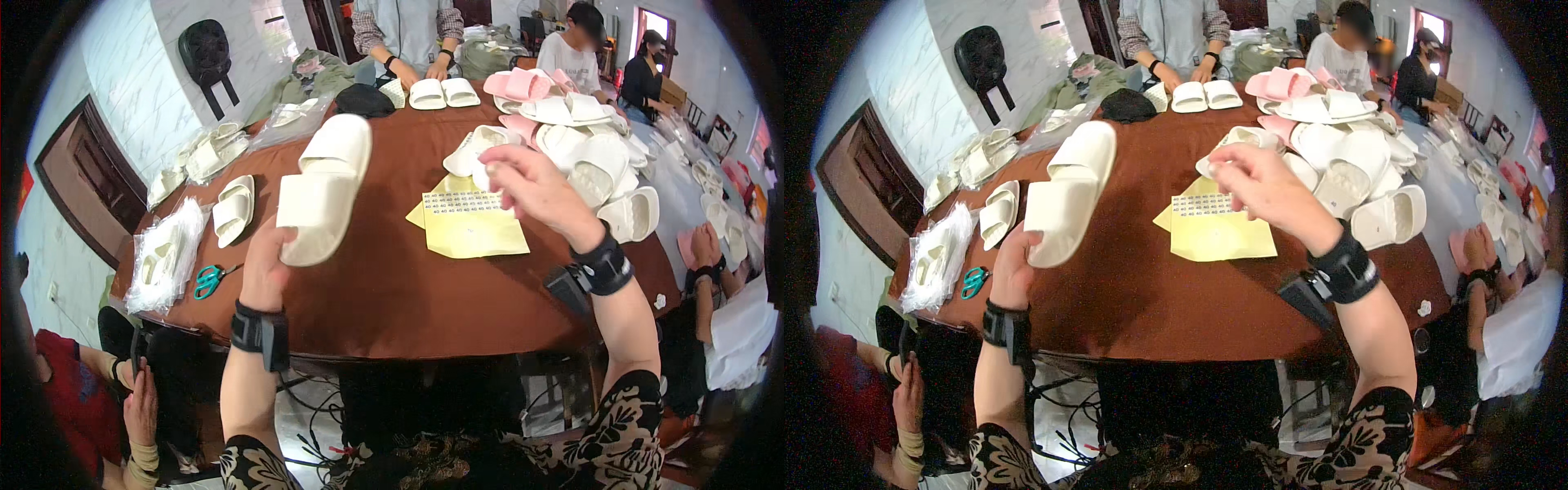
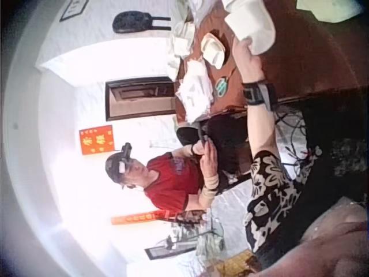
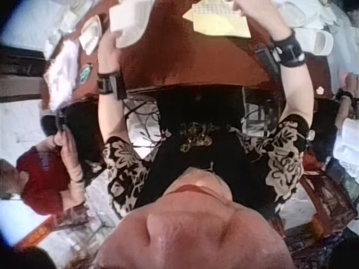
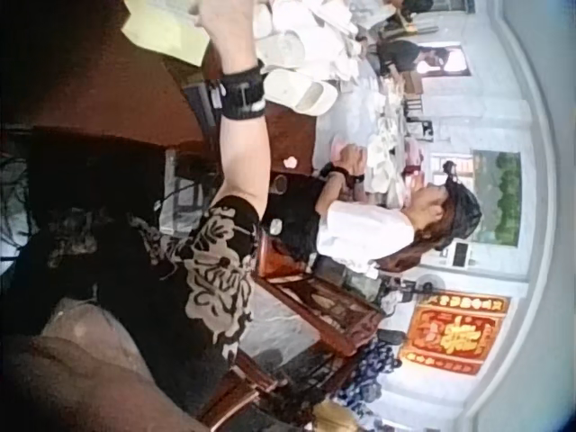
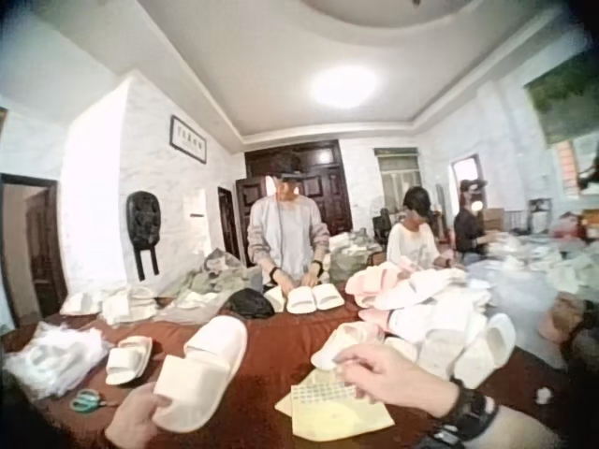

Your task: Peeling size labels from a sticker sheet and applying them to the inside of white sandals.

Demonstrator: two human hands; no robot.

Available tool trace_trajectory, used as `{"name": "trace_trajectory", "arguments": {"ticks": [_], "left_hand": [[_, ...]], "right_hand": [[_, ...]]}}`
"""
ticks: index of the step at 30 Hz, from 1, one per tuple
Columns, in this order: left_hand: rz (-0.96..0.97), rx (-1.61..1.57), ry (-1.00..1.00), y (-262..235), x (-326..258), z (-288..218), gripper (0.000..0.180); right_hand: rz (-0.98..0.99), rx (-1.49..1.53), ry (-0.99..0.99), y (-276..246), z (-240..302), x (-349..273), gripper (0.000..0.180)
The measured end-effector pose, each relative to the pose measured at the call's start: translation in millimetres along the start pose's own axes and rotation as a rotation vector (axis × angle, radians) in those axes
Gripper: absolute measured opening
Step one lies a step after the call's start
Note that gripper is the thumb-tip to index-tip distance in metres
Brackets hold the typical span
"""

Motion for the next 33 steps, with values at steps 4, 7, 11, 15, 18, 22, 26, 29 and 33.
{"name": "trace_trajectory", "arguments": {"ticks": [4,7,11,15,18,22,26,29,33], "left_hand": [[0.153,-0.015,0.062,42.8,-44.9,-16.9,0.055],[0.152,0.009,0.067,64.0,-69.8,-22.5,0.053],[0.256,-0.037,0.026,67.2,-77.2,-15.9,0.049],[0.25,-0.11,-0.058,69.2,-82.1,3.5,0.043],[0.217,-0.195,-0.156,62.4,-85.5,31.9,0.039],[0.155,-0.254,-0.189,72.6,-94.9,35.8,0.036],[0.256,-0.235,-0.181,58.0,-96.4,40.1,0.032],[0.054,-0.153,-0.135,50.0,-91.2,35.5,0.03],[-0.129,-0.136,-0.021,26.7,-84.4,21.3,0.03]], "right_hand": [[-0.004,0.182,0.059,28.8,-27.8,17.8,0.049],[0.02,0.595,0.049,43.7,-28.0,27.4,0.044],[0.035,0.661,0.062,44.2,-25.0,22.8,0.039],[-0.016,0.706,0.186,39.2,-33.6,11.4,0.031],[-0.024,0.723,0.213,35.4,-47.1,8.1,0.027],[-0.119,0.693,0.157,30.3,-46.5,13.2,0.027],[-0.11,0.693,0.099,34.5,-35.2,22.2,0.027],[-0.075,0.719,0.085,38.7,-33.2,24.8,0.027],[-0.184,0.676,-0.004,21.4,-31.5,28.3,0.03]]}}
Point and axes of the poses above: each hand's wrist, its own x-axis towards the middle knuckle, its own y-axis out of the palm, z = x × y, the point moved 3 cm from there along x, towards the middle knuckle, and after that the axes turned 14 degrees about x, right-handed, at the moved point
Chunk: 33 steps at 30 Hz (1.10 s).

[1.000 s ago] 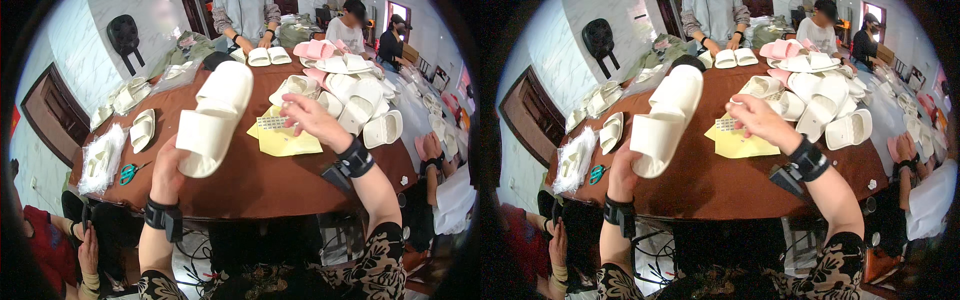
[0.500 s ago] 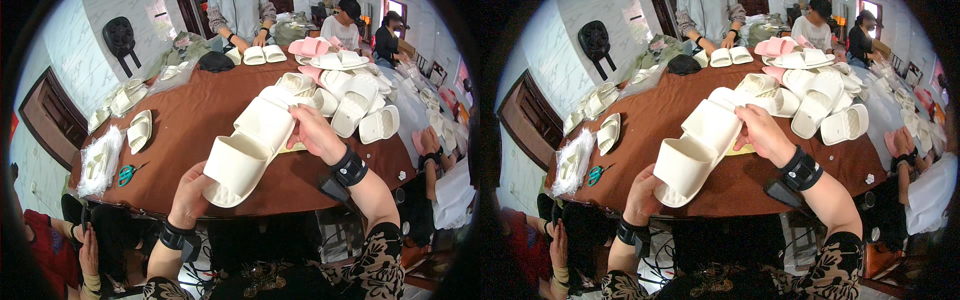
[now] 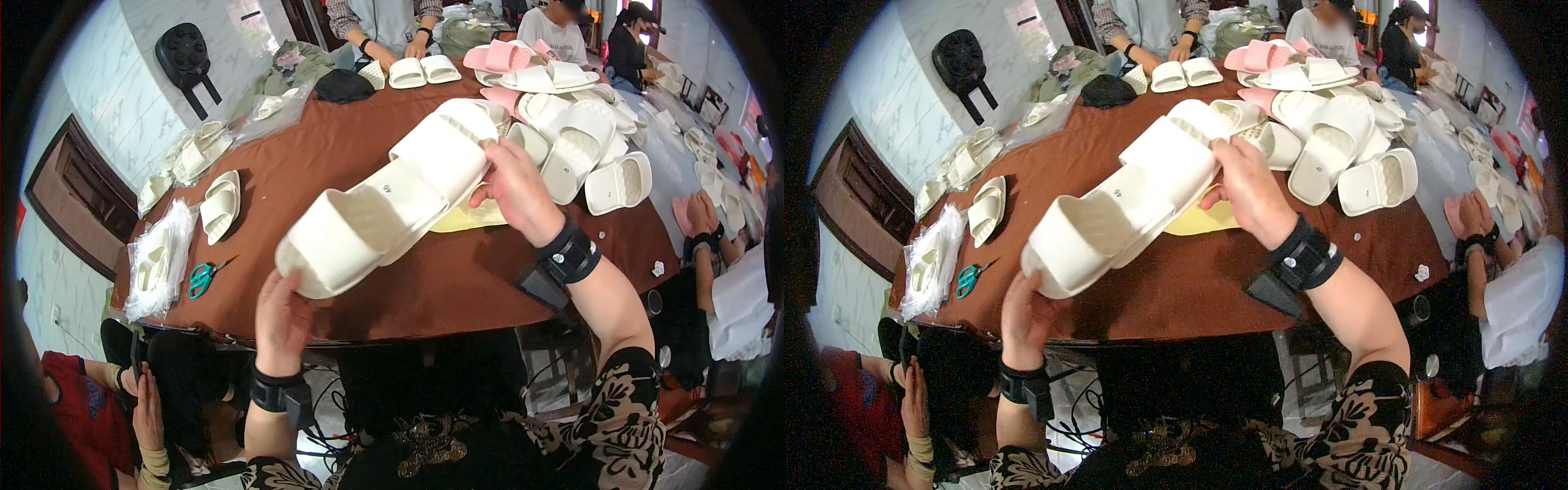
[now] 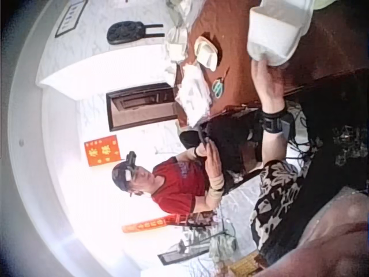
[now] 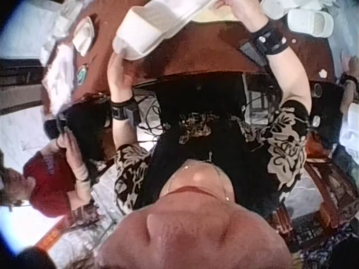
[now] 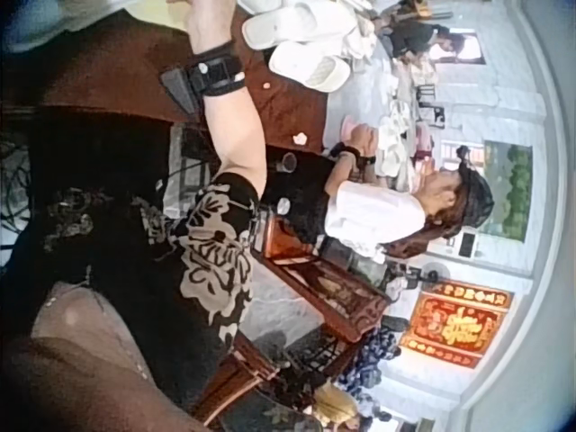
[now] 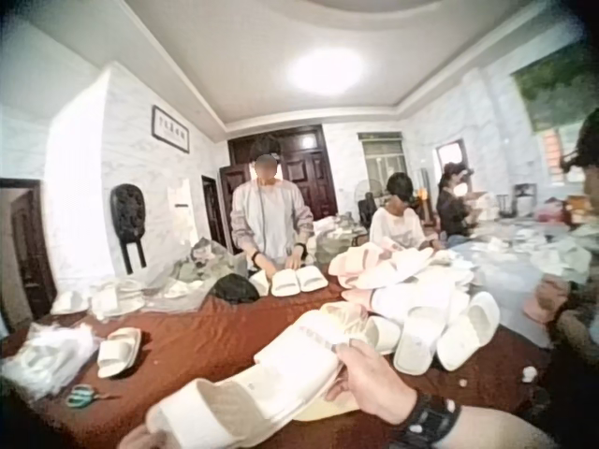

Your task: Peeling size labels from a sticker sheet and applying them to the inside of white sandals.

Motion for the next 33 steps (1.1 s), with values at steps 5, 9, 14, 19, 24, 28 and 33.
{"name": "trace_trajectory", "arguments": {"ticks": [5,9,14,19,24,28,33], "left_hand": [[-0.159,0.042,0.133,-31.4,24.4,-34.5,0.032],[-0.188,0.155,0.286,-57.1,49.3,-63.8,0.037],[-0.092,0.218,0.286,-45.6,92.4,-91.1,0.036],[-0.044,0.343,0.353,-37.3,156.9,-95.6,0.035],[-0.328,1.085,0.651,-42.1,159.9,-81.6,0.044],[-0.191,1.319,1.019,-10.6,131.8,-77.7,0.038],[-0.014,1.556,1.142,36.2,88.4,-64.1,0.043]], "right_hand": [[-0.021,-0.111,-0.055,-13.8,18.9,17.3,0.033],[0.092,-0.148,0.018,2.0,16.3,32.5,0.031],[0.216,-0.259,0.093,44.1,11.5,66.3,0.028],[0.314,-0.261,0.076,74.7,-1.4,95.7,0.037],[0.329,-0.524,-0.136,54.3,1.3,92.8,0.031],[0.336,-0.657,-0.186,16.0,1.9,82.4,0.02],[0.365,-0.72,-0.192,-19.8,-43.3,83.4,0.014]]}}
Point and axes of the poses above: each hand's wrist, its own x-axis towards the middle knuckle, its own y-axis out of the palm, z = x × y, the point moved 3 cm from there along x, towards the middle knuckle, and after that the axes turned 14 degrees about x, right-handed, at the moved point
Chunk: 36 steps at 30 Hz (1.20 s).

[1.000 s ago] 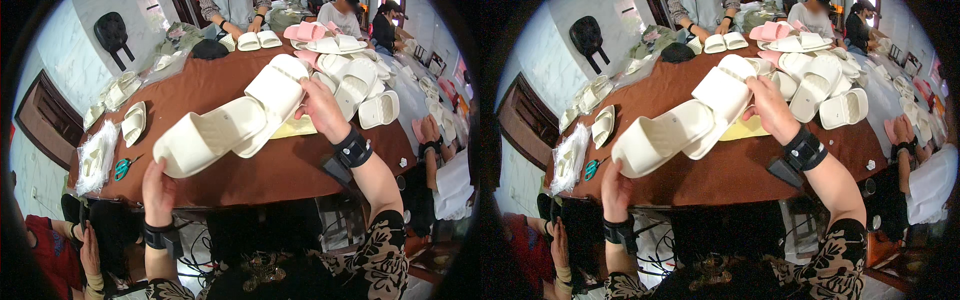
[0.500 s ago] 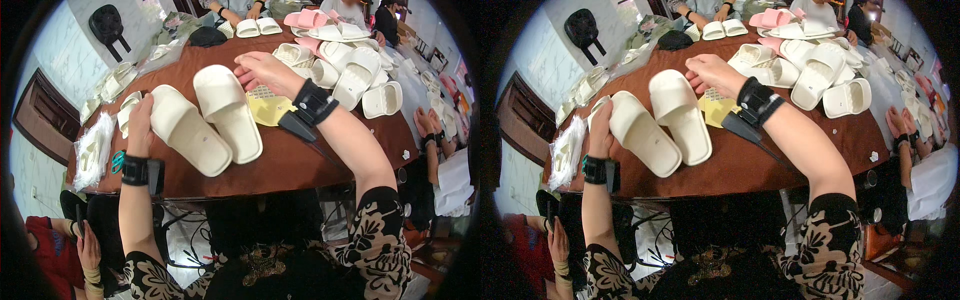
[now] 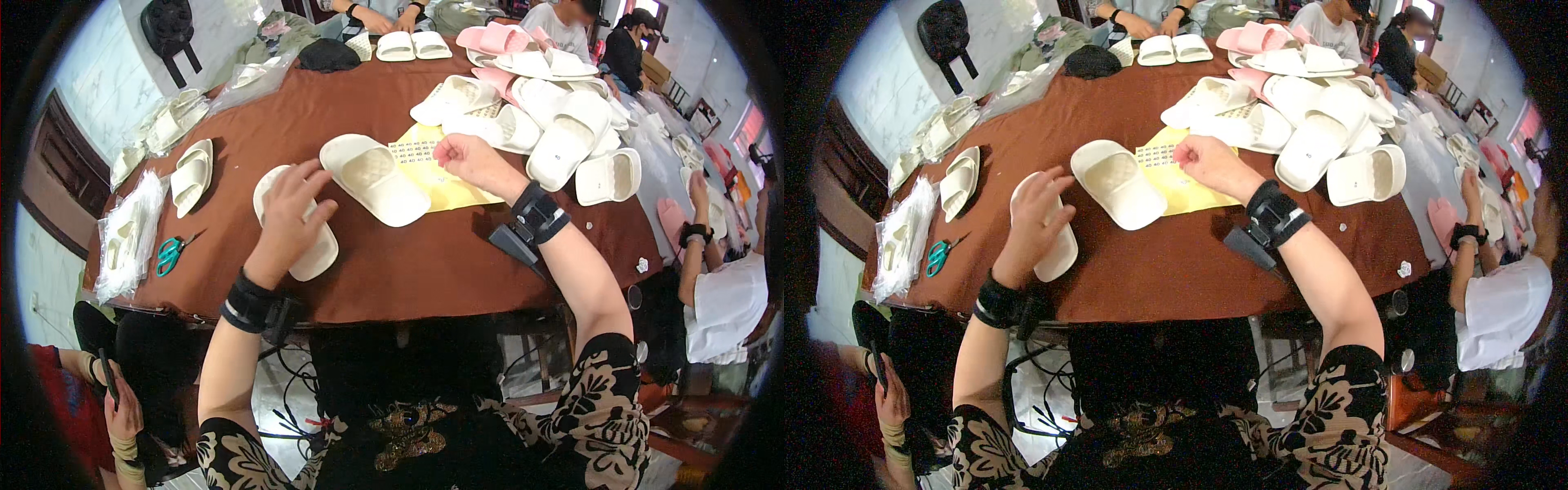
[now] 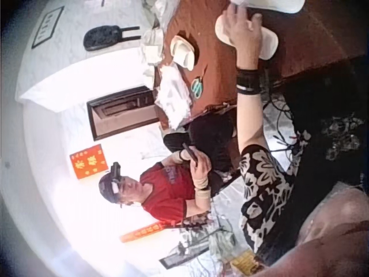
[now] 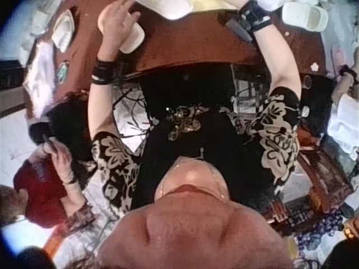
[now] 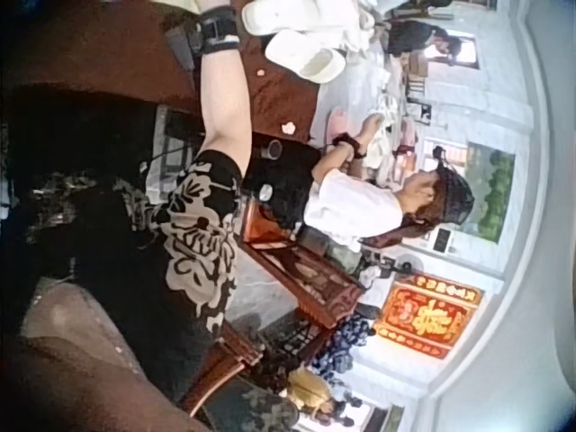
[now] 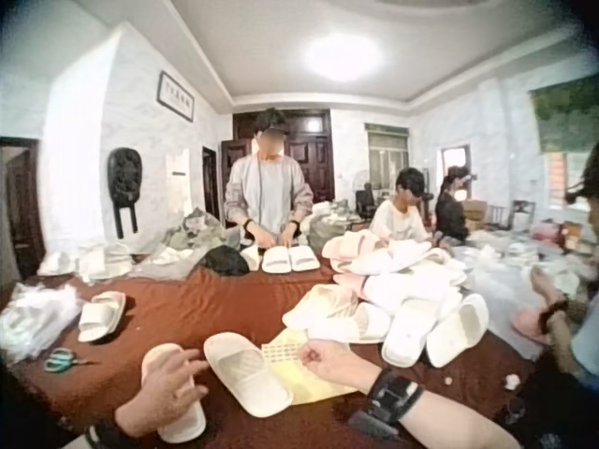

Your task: Peeling size labels from a sticker sheet and applying them to the inside of white sandals.

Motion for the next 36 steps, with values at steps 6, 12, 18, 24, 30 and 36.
{"name": "trace_trajectory", "arguments": {"ticks": [6,12,18,24,30,36], "left_hand": [[0.211,0.157,0.126,8.2,-4.6,-18.0,0.046],[0.218,0.237,0.168,19.9,-7.1,-24.5,0.047],[0.292,0.257,0.193,24.2,-3.0,-35.6,0.045],[0.322,0.224,0.198,26.1,-0.6,-36.5,0.041],[0.313,0.211,0.205,26.6,2.1,-36.4,0.039],[0.301,0.207,0.212,28.9,5.0,-35.5,0.039]], "right_hand": [[0.019,-0.012,0.065,3.2,-4.3,-4.7,0.018],[0.058,-0.1,0.067,10.0,-0.2,-4.9,0.022],[-0.033,-0.22,-0.031,10.6,-8.2,-7.4,0.018],[-0.083,-0.206,-0.015,4.5,-16.6,-7.7,0.014],[-0.095,-0.123,0.045,-0.9,-18.1,-6.6,0.014],[-0.073,-0.111,0.057,-1.4,-15.0,-7.5,0.016]]}}
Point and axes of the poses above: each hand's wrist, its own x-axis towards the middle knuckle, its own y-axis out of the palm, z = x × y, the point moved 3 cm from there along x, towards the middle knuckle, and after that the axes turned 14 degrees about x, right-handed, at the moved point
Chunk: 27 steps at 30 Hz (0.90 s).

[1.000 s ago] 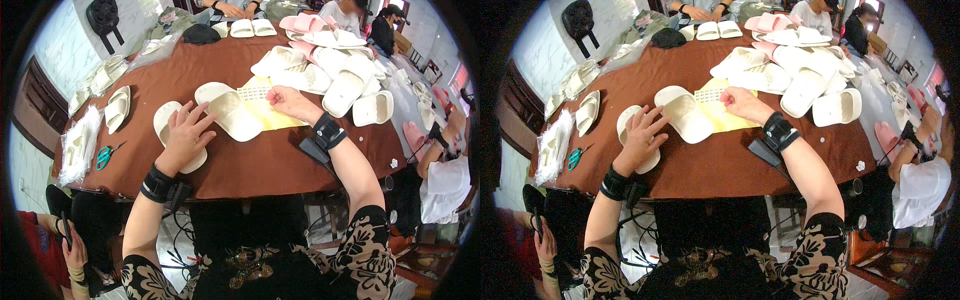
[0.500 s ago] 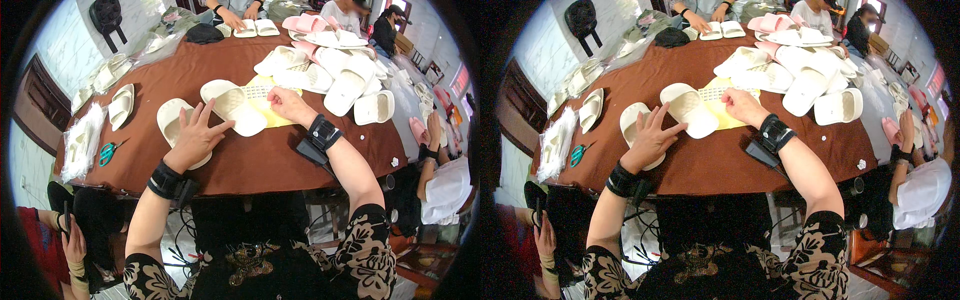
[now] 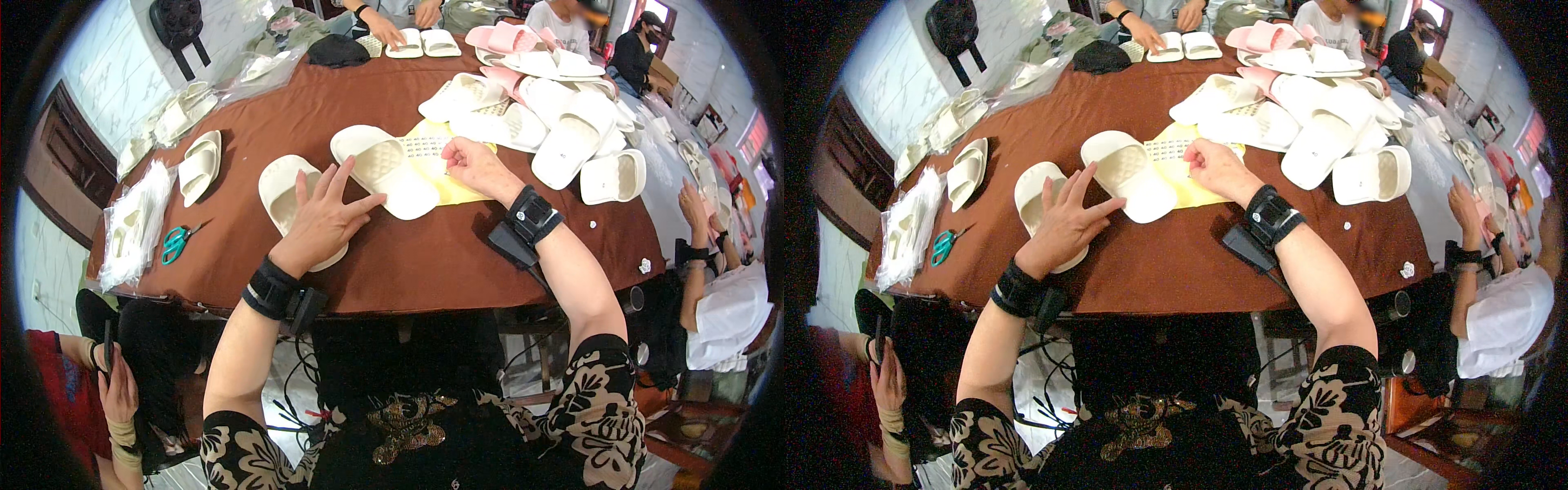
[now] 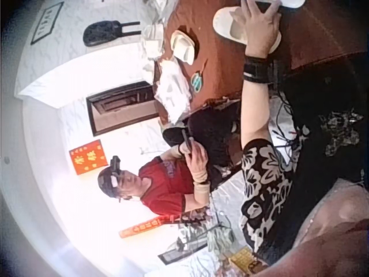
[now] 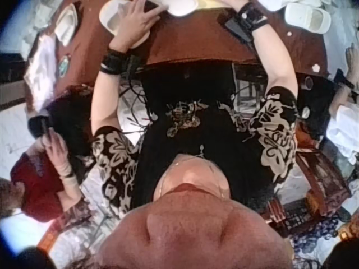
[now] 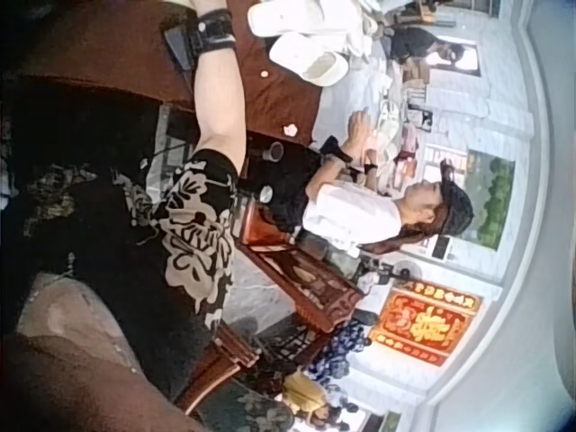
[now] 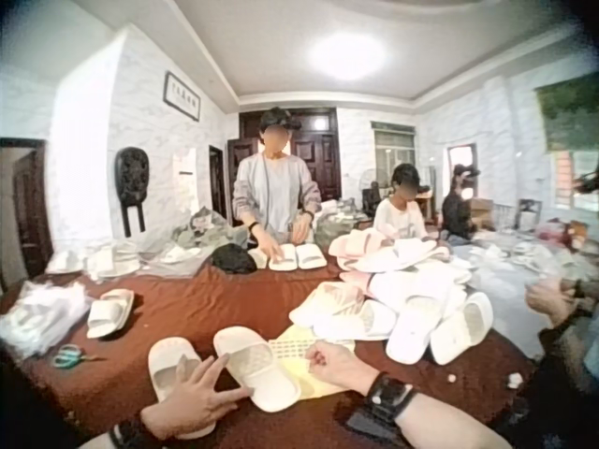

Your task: Peeling size labels from a sticker sheet and applying them to the inside of white sandals.

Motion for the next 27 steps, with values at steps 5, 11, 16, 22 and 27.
{"name": "trace_trajectory", "arguments": {"ticks": [5,11,16,22,27], "left_hand": [[-0.002,-0.001,0.01,-0.5,3.0,-0.6,0.039],[0.0,-0.006,0.02,-1.9,6.9,-1.0,0.039],[-0.015,0.001,0.032,0.7,9.5,-1.9,0.039],[-0.042,-0.004,0.079,3.6,16.8,-9.0,0.04],[-0.055,-0.015,0.069,1.1,23.2,-6.9,0.04]], "right_hand": [[0.0,-0.059,-0.033,-1.6,-1.5,-0.6,0.017],[-0.02,-0.138,-0.023,-4.0,2.5,-2.6,0.015],[-0.022,0.045,0.009,-8.6,2.6,-8.7,0.017],[0.049,0.205,-0.083,-2.5,34.3,-20.5,0.014],[0.198,-0.124,-0.192,17.4,72.5,-5.6,0.011]]}}
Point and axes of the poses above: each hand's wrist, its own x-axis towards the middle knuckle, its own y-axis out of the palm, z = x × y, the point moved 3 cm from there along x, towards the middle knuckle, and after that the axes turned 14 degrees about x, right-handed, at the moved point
